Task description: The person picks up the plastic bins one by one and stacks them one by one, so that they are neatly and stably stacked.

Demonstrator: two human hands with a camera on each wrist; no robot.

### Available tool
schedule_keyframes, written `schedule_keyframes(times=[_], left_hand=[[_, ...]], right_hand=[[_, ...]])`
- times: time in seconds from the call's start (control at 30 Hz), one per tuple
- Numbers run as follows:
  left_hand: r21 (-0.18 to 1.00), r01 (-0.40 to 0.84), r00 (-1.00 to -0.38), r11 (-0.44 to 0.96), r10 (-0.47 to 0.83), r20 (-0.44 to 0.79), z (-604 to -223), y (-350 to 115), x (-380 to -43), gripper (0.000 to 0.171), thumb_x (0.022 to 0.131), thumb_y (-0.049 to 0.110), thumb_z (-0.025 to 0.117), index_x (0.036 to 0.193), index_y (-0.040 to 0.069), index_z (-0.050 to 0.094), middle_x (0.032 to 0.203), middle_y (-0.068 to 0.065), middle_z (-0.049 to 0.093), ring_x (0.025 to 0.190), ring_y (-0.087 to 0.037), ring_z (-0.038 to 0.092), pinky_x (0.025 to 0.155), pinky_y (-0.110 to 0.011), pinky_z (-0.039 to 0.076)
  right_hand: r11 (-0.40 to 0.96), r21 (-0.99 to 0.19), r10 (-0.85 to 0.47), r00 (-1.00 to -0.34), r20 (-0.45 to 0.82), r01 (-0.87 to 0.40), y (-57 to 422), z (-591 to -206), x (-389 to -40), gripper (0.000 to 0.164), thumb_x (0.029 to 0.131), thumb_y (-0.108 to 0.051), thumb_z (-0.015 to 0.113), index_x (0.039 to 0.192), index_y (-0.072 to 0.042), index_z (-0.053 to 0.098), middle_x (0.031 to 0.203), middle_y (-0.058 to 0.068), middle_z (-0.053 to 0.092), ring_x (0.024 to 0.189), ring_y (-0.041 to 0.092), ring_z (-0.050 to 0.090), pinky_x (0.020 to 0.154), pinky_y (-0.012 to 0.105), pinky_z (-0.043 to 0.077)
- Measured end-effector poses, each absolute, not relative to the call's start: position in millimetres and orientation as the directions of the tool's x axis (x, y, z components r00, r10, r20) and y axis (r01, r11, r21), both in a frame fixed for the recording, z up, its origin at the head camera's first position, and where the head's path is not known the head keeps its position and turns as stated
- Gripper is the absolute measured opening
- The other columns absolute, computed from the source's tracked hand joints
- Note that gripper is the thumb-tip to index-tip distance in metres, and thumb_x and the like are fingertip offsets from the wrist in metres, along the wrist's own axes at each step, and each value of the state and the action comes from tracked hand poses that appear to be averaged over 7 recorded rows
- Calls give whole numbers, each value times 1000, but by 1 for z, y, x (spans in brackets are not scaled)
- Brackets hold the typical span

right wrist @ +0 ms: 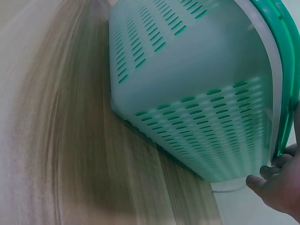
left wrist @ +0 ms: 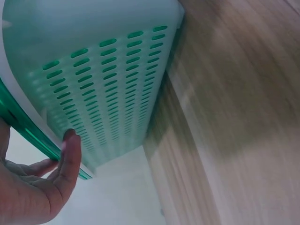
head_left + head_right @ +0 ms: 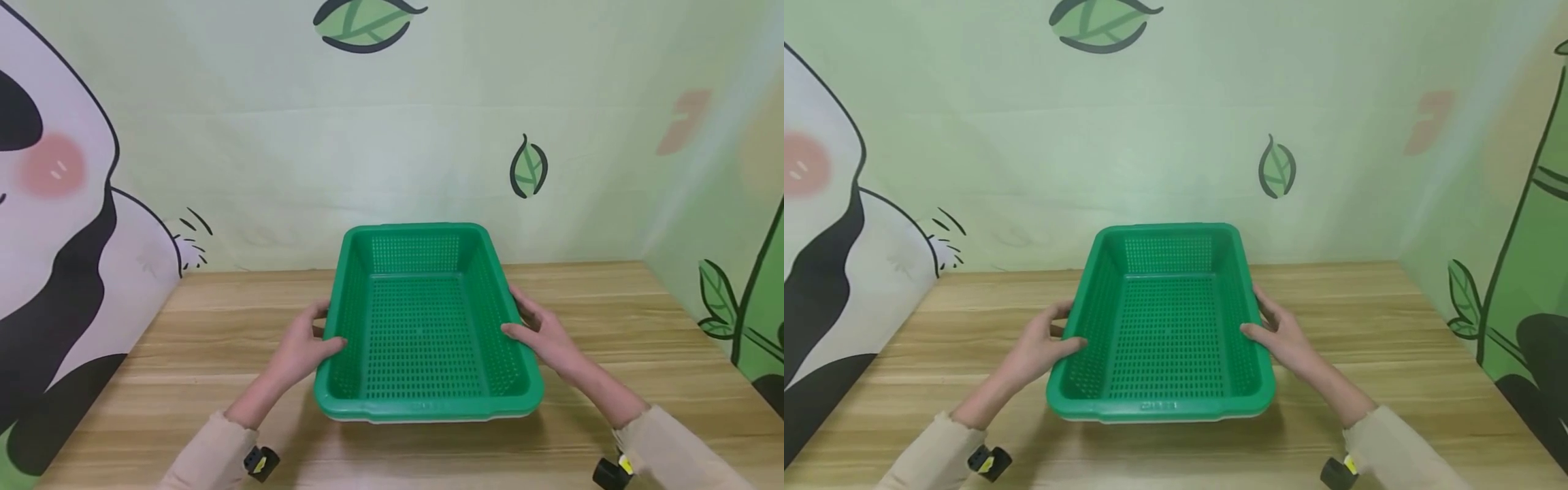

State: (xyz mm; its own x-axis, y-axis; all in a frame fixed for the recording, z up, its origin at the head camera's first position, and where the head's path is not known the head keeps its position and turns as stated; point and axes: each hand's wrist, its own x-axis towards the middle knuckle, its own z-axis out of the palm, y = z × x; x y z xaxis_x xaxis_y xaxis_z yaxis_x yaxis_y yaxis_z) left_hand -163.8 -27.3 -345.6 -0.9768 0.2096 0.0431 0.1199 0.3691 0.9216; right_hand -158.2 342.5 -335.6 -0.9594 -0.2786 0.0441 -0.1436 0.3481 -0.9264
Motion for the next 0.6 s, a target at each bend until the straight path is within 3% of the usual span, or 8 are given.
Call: schedule_keyframes(times=[0.27, 0.43, 0.6], left_hand=[[897, 259, -940, 357, 307, 149, -353, -36, -164, 54, 89, 18, 57, 136, 5, 35, 121, -17, 48, 90, -29, 56, 60, -29, 54], [833, 292, -930, 470, 343, 132, -358, -49, -164, 58, 95, 35, 45, 140, 4, 28, 129, -20, 44, 102, -32, 53, 74, -39, 52], [743, 272, -950, 612, 296, 103, -367, -65, -173, 65, 96, 40, 37, 141, -3, 22, 139, -24, 33, 120, -39, 41, 93, -55, 38]], right_hand=[[378, -903, -319, -944, 81, -205, 346, -337, -159, 66, 94, -22, 49, 145, -4, 11, 146, 21, 20, 126, 37, 32, 84, 21, 46], [386, -894, -310, -944, 109, -230, 349, -338, -161, 54, 100, -28, 32, 142, 2, 19, 144, 22, 26, 126, 38, 32, 90, 17, 39], [401, -896, -279, -957, 81, -193, 352, -341, -162, 58, 101, -33, 17, 137, 10, 26, 137, 28, 33, 124, 43, 34, 100, 42, 35]])
